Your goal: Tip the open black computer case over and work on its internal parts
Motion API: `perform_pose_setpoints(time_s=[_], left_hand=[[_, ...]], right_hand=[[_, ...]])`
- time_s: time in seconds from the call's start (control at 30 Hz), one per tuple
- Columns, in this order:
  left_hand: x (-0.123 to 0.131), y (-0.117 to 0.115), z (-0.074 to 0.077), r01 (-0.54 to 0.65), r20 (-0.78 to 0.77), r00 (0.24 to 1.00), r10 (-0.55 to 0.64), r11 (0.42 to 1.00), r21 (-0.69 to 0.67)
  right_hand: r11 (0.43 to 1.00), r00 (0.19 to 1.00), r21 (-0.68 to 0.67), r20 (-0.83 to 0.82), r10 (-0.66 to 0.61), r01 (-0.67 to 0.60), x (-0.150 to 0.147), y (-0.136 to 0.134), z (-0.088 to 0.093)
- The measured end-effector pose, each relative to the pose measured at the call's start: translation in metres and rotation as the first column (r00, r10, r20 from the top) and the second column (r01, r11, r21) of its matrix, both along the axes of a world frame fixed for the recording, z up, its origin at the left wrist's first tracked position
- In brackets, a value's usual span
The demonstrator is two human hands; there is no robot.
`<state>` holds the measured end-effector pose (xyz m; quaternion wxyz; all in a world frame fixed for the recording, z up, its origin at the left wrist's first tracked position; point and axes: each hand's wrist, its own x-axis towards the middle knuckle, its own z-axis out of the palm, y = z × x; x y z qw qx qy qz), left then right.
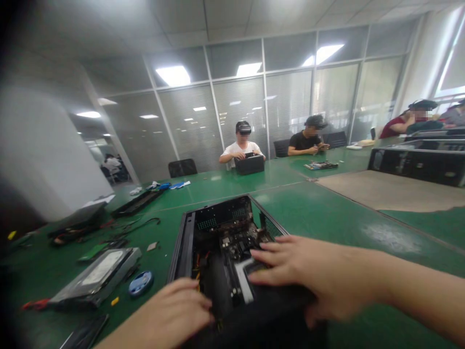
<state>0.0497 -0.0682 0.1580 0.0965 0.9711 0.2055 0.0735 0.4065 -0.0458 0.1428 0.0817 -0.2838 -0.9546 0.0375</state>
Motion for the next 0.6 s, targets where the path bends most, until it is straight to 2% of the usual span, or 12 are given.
perform_pose_setpoints(time_s=[0.03,0.07,0.1,0.17,0.2,0.23,0.27,0.3,0.33,0.4,0.5,0.6], left_hand=[[-0.006,0.026,0.009,-0.156,-0.041,0.987,0.157,0.987,0.039],[-0.013,0.053,0.018,-0.272,-0.059,0.958,0.279,0.957,0.101],[-0.022,0.078,0.025,-0.420,-0.041,0.901,0.432,0.891,0.171],[-0.042,0.122,0.032,-0.671,0.002,0.715,0.699,0.686,0.282],[-0.051,0.138,0.030,-0.743,0.048,0.632,0.774,0.587,0.322],[-0.057,0.148,0.024,-0.784,0.083,0.573,0.815,0.517,0.342],[-0.060,0.152,0.014,-0.794,0.072,0.556,0.828,0.504,0.341],[-0.060,0.151,0.000,-0.786,0.038,0.566,0.824,0.525,0.325],[-0.057,0.146,-0.015,-0.772,0.008,0.584,0.812,0.553,0.314],[-0.043,0.128,-0.049,-0.740,-0.043,0.623,0.781,0.606,0.291],[-0.016,0.097,-0.095,-0.728,-0.108,0.655,0.748,0.663,0.175],[0.005,0.076,-0.121,-0.745,-0.102,0.647,0.756,0.655,0.125]], right_hand=[[1.000,0.999,-0.009,0.021,0.024,-0.024,-0.013,0.036,0.009],[0.999,0.999,0.026,-0.010,-0.044,0.044,-0.027,0.071,0.014],[0.983,0.984,0.073,-0.067,-0.165,0.170,-0.043,0.102,0.013],[0.896,0.891,0.097,-0.198,-0.409,0.433,-0.079,0.146,-0.001],[0.842,0.827,0.079,-0.259,-0.499,0.533,-0.096,0.158,-0.013],[0.796,0.769,0.052,-0.303,-0.563,0.603,-0.112,0.163,-0.027],[0.766,0.728,0.024,-0.331,-0.601,0.643,-0.125,0.162,-0.041],[0.756,0.710,0.007,-0.348,-0.612,0.655,-0.134,0.157,-0.056],[0.770,0.720,0.002,-0.354,-0.596,0.638,-0.139,0.148,-0.072],[0.833,0.784,0.003,-0.339,-0.520,0.553,-0.140,0.125,-0.103],[0.886,0.814,-0.056,-0.370,-0.447,0.461,-0.121,0.087,-0.142],[0.878,0.766,-0.136,-0.440,-0.468,0.459,-0.092,0.054,-0.161]])
